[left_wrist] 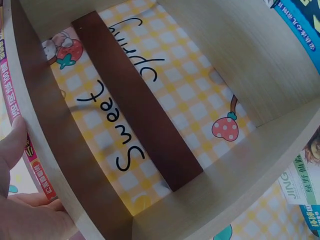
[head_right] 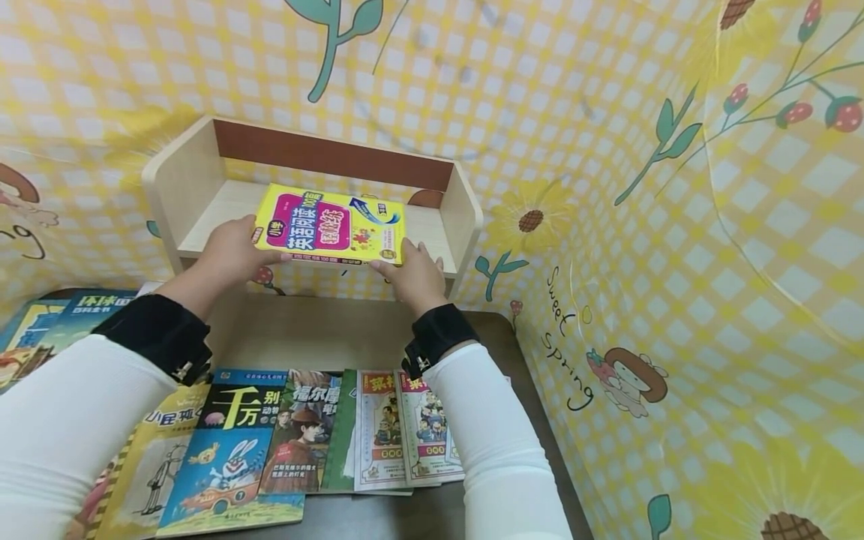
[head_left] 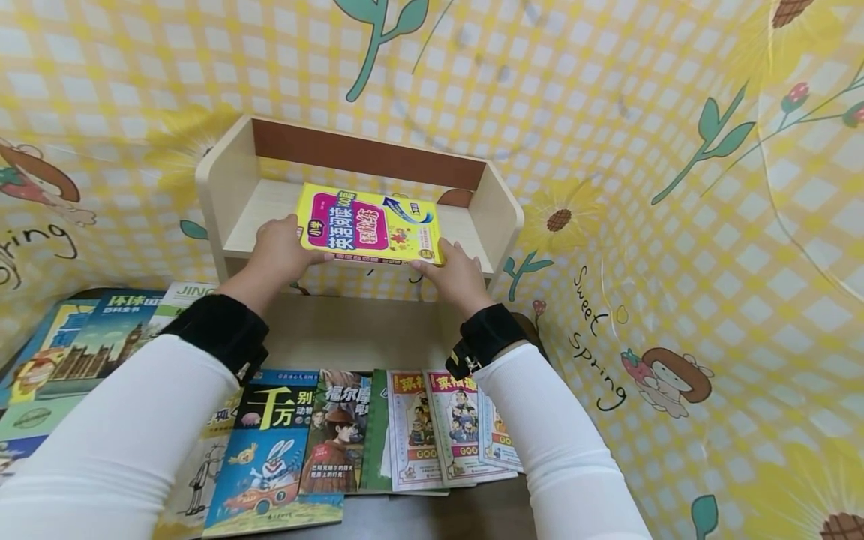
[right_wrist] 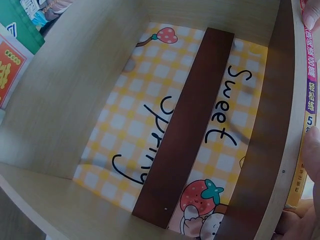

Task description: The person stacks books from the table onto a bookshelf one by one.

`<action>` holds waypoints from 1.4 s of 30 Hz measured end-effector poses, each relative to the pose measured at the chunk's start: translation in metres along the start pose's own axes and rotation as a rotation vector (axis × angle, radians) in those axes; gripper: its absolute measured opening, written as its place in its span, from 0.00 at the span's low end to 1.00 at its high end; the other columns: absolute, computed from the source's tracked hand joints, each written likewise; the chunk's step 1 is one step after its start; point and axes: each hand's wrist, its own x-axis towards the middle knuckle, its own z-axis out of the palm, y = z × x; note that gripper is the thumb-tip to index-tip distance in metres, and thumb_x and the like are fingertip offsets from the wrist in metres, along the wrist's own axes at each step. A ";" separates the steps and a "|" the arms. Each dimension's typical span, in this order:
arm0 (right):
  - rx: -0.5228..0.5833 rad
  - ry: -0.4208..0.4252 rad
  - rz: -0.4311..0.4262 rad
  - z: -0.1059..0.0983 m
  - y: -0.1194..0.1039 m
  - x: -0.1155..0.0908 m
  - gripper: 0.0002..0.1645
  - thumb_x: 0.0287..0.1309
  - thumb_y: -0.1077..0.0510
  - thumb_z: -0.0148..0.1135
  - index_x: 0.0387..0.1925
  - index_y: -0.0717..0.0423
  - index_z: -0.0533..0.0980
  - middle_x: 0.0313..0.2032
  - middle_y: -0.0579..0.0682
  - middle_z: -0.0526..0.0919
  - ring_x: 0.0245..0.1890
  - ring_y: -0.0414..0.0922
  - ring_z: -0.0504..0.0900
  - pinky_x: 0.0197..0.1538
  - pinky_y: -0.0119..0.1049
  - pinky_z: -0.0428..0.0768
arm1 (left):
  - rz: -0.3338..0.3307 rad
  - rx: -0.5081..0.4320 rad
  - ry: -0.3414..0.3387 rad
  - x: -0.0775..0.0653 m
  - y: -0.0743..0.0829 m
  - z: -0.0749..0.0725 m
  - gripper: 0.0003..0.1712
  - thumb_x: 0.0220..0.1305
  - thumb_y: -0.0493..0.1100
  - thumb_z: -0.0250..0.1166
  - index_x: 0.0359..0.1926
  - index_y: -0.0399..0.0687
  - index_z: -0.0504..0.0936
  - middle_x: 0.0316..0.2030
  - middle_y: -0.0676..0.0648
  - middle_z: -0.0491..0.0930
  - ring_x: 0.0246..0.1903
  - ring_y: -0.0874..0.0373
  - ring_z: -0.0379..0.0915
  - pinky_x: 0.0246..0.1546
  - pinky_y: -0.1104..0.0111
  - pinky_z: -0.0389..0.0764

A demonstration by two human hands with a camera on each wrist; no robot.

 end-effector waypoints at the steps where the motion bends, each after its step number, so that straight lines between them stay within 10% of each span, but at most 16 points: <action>1: -0.001 0.001 0.002 0.000 0.000 0.000 0.34 0.63 0.37 0.56 0.63 0.50 0.67 0.66 0.52 0.70 0.74 0.51 0.49 0.73 0.55 0.38 | -0.008 0.003 0.000 0.000 0.001 0.000 0.36 0.61 0.46 0.68 0.62 0.29 0.66 0.53 0.30 0.68 0.56 0.35 0.55 0.57 0.44 0.64; 33: -0.017 0.060 0.031 0.002 0.006 -0.004 0.43 0.65 0.36 0.54 0.73 0.51 0.57 0.71 0.50 0.62 0.75 0.50 0.48 0.73 0.56 0.35 | 0.024 0.016 0.032 -0.001 0.003 0.009 0.41 0.61 0.48 0.67 0.65 0.29 0.61 0.54 0.30 0.67 0.57 0.36 0.55 0.58 0.45 0.66; 42: -0.013 0.166 -0.101 0.000 0.024 -0.044 0.45 0.65 0.44 0.59 0.74 0.57 0.52 0.74 0.51 0.54 0.75 0.47 0.44 0.74 0.49 0.43 | 0.171 0.046 0.055 -0.031 -0.012 0.008 0.43 0.61 0.43 0.66 0.71 0.33 0.55 0.68 0.29 0.58 0.72 0.34 0.38 0.70 0.43 0.42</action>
